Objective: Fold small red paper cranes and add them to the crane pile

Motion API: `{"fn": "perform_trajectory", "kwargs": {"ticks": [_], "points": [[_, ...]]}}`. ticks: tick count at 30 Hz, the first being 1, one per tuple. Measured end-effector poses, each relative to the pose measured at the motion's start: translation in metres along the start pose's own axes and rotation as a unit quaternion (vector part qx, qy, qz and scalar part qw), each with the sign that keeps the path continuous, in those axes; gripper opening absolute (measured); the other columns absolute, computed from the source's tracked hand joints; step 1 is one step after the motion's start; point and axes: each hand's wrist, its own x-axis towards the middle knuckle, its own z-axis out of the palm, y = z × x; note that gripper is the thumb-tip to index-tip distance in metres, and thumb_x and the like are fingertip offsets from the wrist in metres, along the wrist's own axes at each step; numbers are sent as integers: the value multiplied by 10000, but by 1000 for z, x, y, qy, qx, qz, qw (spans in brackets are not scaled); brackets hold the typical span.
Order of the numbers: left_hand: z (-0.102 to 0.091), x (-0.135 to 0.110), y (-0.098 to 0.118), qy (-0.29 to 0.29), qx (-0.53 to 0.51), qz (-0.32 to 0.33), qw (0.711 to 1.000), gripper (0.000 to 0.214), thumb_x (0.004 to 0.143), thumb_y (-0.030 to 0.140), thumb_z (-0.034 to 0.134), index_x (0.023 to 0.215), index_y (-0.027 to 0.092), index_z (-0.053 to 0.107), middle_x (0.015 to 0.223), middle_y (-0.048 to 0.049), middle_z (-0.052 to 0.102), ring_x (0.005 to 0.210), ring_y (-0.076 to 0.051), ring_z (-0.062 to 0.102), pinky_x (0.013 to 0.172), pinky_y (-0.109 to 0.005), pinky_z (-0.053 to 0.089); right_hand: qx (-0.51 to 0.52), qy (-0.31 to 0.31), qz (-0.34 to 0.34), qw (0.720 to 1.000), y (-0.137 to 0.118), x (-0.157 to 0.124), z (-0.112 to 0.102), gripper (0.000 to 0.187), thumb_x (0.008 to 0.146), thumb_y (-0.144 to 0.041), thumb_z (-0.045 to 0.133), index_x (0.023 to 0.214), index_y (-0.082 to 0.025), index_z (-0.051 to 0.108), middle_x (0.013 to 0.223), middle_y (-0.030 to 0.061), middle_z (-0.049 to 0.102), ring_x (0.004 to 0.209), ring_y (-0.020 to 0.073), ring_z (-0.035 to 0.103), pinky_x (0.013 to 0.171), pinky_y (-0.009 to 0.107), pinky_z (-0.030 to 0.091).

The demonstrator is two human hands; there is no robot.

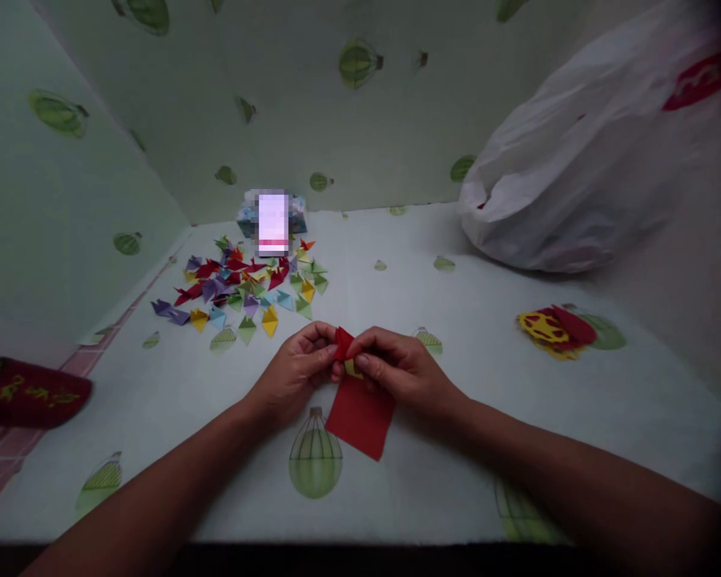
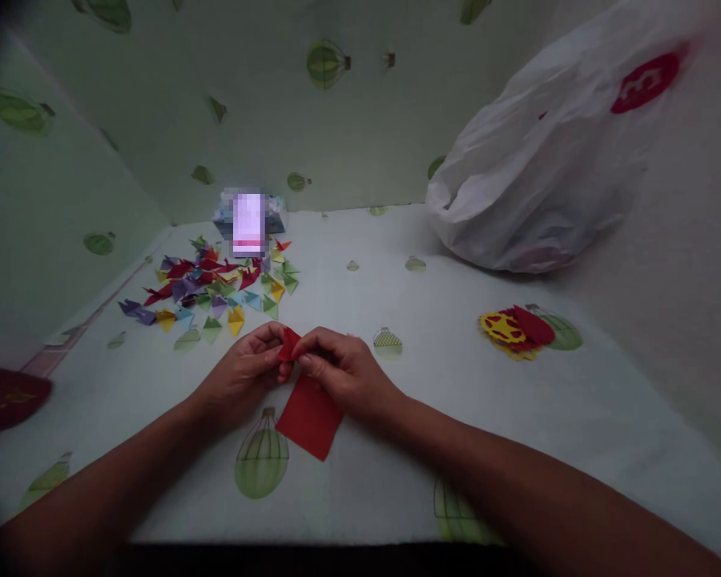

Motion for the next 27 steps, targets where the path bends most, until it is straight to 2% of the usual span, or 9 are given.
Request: {"fn": "perform_trajectory", "kwargs": {"ticks": [5, 9, 12, 15, 19, 22, 24, 27], "points": [[-1, 1, -2, 4, 0, -13, 1000, 167, 797, 254, 774, 859, 135, 676, 688, 0, 617, 575, -72, 522, 573, -190, 431, -29, 6, -8, 1000, 0, 0, -1, 136, 929, -268, 556, 856, -200, 649, 665, -14, 569, 606, 121, 536, 573, 251, 407], [-3, 2, -3, 9, 12, -6, 1000, 168, 803, 271, 769, 837, 145, 663, 666, 12, 611, 550, -64, 499, 547, -184, 400, -56, 14, -34, 998, 1, -1, -3, 200, 950, -290, 549, 837, -211, 694, 719, 4, 579, 621, 119, 532, 569, 252, 405], [-4, 2, -3, 9, 24, 3, 1000, 177, 802, 283, 767, 834, 156, 649, 648, 21, 603, 541, -68, 490, 547, -192, 392, -55, 37, -39, 997, 3, 0, -3, 160, 923, -292, 601, 832, -221, 713, 781, 20, 612, 652, 128, 544, 570, 256, 409], [-4, 1, -3, 14, 31, 8, 999, 172, 810, 283, 759, 847, 162, 642, 644, 24, 601, 553, -74, 502, 567, -200, 398, -43, 58, -33, 997, 4, 0, -2, 147, 901, -304, 634, 809, -221, 714, 758, 17, 604, 654, 132, 541, 563, 256, 404], [-4, 1, -5, 9, 30, 4, 1000, 150, 827, 263, 741, 865, 156, 643, 663, 15, 613, 578, -74, 521, 588, -195, 404, -39, 64, -7, 997, 0, -1, -3, 260, 928, -352, 588, 753, -191, 694, 717, 10, 563, 606, 113, 509, 550, 256, 386], [-5, 1, -6, -5, 32, -5, 999, 128, 840, 245, 728, 879, 150, 650, 678, 8, 624, 595, -73, 529, 604, -191, 411, -14, 41, 21, 999, -2, -2, -3, 355, 951, -404, 540, 697, -173, 633, 638, -8, 525, 544, 99, 474, 524, 253, 363], [-5, 1, -6, -12, 33, -4, 999, 117, 846, 240, 721, 883, 152, 654, 664, 12, 621, 592, -73, 526, 606, -191, 408, 18, 39, 40, 998, -2, -2, -2, 311, 921, -411, 591, 714, -180, 592, 598, -27, 520, 520, 95, 462, 510, 244, 355], [-5, 0, -6, -16, 34, -3, 999, 120, 845, 248, 720, 887, 154, 659, 648, 12, 618, 579, -77, 520, 604, -198, 403, 84, 66, 80, 991, -1, -2, 0, 256, 895, -421, 636, 803, -195, 557, 574, -52, 522, 489, 89, 462, 497, 229, 366]]}}
